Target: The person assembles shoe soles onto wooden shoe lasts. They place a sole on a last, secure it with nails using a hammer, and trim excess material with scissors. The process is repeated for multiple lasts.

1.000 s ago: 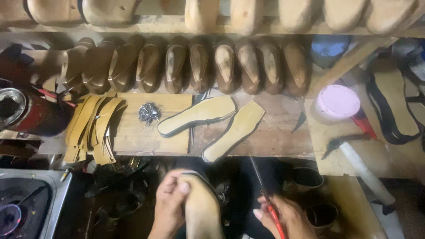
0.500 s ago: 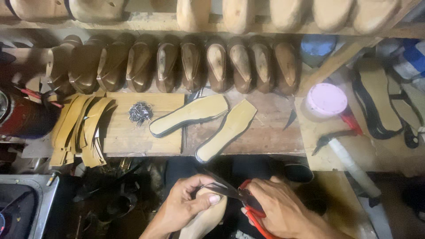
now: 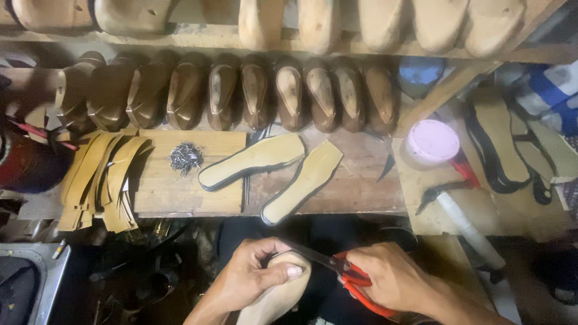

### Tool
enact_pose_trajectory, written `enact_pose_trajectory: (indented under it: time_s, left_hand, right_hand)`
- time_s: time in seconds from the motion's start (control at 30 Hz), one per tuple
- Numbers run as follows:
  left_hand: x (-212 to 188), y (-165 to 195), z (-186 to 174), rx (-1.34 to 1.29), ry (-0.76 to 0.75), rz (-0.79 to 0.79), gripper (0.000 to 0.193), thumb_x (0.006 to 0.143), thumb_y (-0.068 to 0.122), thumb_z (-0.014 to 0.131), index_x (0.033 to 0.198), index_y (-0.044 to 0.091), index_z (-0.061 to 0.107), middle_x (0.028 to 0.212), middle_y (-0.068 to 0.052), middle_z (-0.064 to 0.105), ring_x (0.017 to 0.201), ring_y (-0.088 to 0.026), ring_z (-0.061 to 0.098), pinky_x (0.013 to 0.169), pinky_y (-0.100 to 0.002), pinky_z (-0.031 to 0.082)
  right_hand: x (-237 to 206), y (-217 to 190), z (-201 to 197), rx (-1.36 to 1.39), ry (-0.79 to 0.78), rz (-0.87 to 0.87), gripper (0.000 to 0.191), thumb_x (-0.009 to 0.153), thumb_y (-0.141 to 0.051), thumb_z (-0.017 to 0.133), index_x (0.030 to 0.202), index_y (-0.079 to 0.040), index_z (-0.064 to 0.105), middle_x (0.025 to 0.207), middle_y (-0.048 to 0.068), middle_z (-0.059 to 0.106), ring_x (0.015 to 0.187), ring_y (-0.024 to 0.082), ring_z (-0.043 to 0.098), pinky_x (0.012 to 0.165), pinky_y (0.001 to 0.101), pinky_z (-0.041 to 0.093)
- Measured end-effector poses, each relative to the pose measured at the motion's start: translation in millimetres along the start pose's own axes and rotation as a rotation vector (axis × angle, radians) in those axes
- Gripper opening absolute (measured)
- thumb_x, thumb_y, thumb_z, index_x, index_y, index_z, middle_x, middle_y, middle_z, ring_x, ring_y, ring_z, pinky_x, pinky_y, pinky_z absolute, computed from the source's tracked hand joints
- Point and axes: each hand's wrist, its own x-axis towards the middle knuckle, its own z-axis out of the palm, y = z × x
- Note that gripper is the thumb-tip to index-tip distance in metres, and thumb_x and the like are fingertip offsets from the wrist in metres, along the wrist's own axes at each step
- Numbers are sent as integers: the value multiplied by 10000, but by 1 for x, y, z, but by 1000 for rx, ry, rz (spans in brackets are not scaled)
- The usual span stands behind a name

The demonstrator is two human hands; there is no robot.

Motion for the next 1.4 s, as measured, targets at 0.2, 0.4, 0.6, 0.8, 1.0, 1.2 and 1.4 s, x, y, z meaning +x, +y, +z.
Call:
enact_pose_trajectory:
  time_s: [0.2, 0.4, 0.6, 0.8, 1.0, 1.2, 1.4]
  left_hand:
    - [-3, -1, -4, -92, 28, 27, 243, 846, 100, 802, 1050, -25, 760, 923, -33, 783, 849, -75, 671, 793, -248, 557]
    - [-6, 0, -4, -9, 42, 32, 252, 834, 89, 813, 1058, -18, 771, 922, -36, 795, 841, -65, 662, 784, -242, 550]
    - [-7, 1, -5, 41, 26, 16, 249, 817, 79, 821, 1043, -13, 776, 913, -34, 794, 835, -60, 674, 787, -240, 559]
    - [-5, -3, -8, -24, 53, -48, 254, 817, 97, 821, 1040, -17, 775, 898, -41, 800, 813, -69, 689, 771, -253, 575]
    - [-6, -6, -10, -37, 83, -71, 274, 820, 124, 823, 1050, -12, 769, 885, -41, 793, 795, -77, 686, 752, -261, 577]
    - [-6, -9, -15, 1, 180, 6, 283, 814, 119, 823, 1063, 6, 752, 911, -35, 791, 843, -78, 692, 800, -259, 570]
    - [12, -10, -15, -162, 283, 157, 294, 831, 90, 813, 1086, -13, 711, 943, -25, 752, 889, -89, 663, 834, -263, 546]
  right_hand:
    - [3, -13, 3, -110, -179, 140, 315, 809, -254, 799, 1034, -137, 612, 821, 92, 649, 756, 325, 632, 744, 428, 451]
    - [3, -13, 9, -78, -98, 84, 272, 821, -242, 766, 989, -89, 617, 840, 134, 677, 762, 377, 645, 710, 470, 456]
    - [1, -2, 10, -108, -53, 22, 212, 769, -213, 797, 850, -70, 663, 747, 164, 696, 629, 406, 655, 576, 492, 482]
    - [-2, 16, 16, -91, 117, -140, 199, 743, -196, 809, 843, -64, 700, 628, 139, 682, 561, 363, 678, 460, 448, 485]
    - [31, 57, 2, -321, 107, 674, 519, 820, -612, 725, 882, -98, 677, 628, 143, 690, 582, 319, 718, 571, 445, 539]
    - [47, 91, -37, -539, 249, 775, 602, 842, -650, 625, 1077, -100, 692, 838, 154, 739, 815, 380, 738, 703, 492, 574]
    - [52, 70, 6, -39, 380, 280, 370, 792, -350, 824, 1060, -125, 700, 929, 77, 779, 868, 232, 755, 804, 364, 597]
